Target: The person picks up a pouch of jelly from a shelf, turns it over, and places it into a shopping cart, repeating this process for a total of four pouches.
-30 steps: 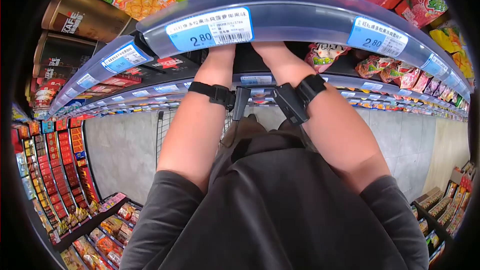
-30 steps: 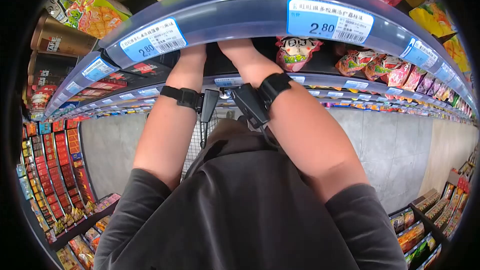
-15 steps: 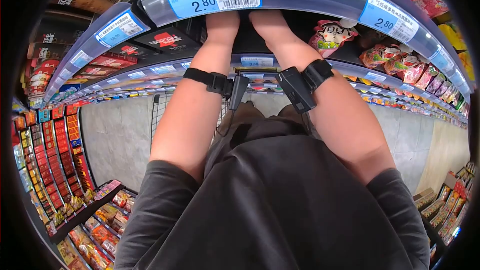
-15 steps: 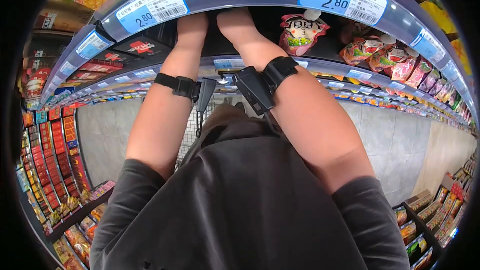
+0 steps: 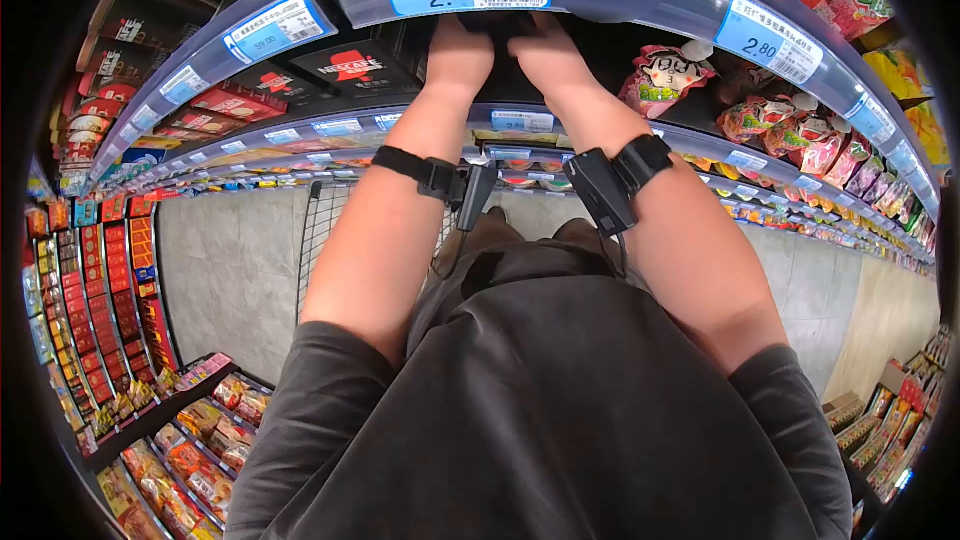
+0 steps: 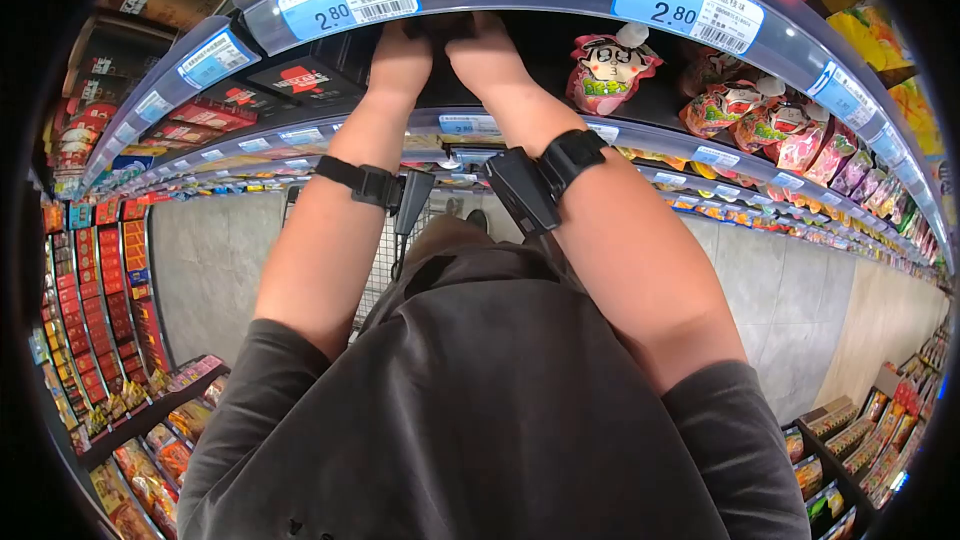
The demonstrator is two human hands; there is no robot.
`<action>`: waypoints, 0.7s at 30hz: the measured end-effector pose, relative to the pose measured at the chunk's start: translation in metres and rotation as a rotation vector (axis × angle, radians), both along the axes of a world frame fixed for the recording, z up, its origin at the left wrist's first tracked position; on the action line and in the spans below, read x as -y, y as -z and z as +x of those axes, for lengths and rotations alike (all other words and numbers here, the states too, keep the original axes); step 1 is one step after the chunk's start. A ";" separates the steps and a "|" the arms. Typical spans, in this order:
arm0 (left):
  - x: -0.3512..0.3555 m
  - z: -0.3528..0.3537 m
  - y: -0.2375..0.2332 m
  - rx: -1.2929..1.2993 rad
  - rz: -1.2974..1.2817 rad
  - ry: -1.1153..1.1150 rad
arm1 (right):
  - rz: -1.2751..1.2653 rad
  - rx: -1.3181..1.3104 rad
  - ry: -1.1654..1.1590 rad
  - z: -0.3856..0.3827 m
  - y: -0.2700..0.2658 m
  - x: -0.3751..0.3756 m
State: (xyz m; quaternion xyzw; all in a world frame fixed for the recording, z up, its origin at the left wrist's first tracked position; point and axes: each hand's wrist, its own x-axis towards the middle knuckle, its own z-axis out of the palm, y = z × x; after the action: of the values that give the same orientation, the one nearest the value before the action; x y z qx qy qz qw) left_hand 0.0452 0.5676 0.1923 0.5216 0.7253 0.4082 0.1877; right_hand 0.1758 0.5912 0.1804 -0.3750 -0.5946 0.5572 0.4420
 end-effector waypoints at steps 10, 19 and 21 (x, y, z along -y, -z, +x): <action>0.150 -0.004 -0.037 0.078 0.095 0.409 | -0.440 -0.264 -0.493 0.092 -0.052 0.079; 0.333 -0.061 0.006 0.520 -0.079 -0.290 | -0.683 -0.051 -0.535 0.188 -0.020 0.139; 0.366 -0.062 0.007 0.539 -0.111 -0.427 | -0.750 -0.029 -0.538 0.205 0.001 0.154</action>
State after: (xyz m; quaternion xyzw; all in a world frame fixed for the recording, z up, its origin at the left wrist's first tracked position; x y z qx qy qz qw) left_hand -0.0171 0.2020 0.1853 0.2207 0.7635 0.5214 0.3106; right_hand 0.3806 0.4376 0.1796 -0.3335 -0.4220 0.8339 0.1235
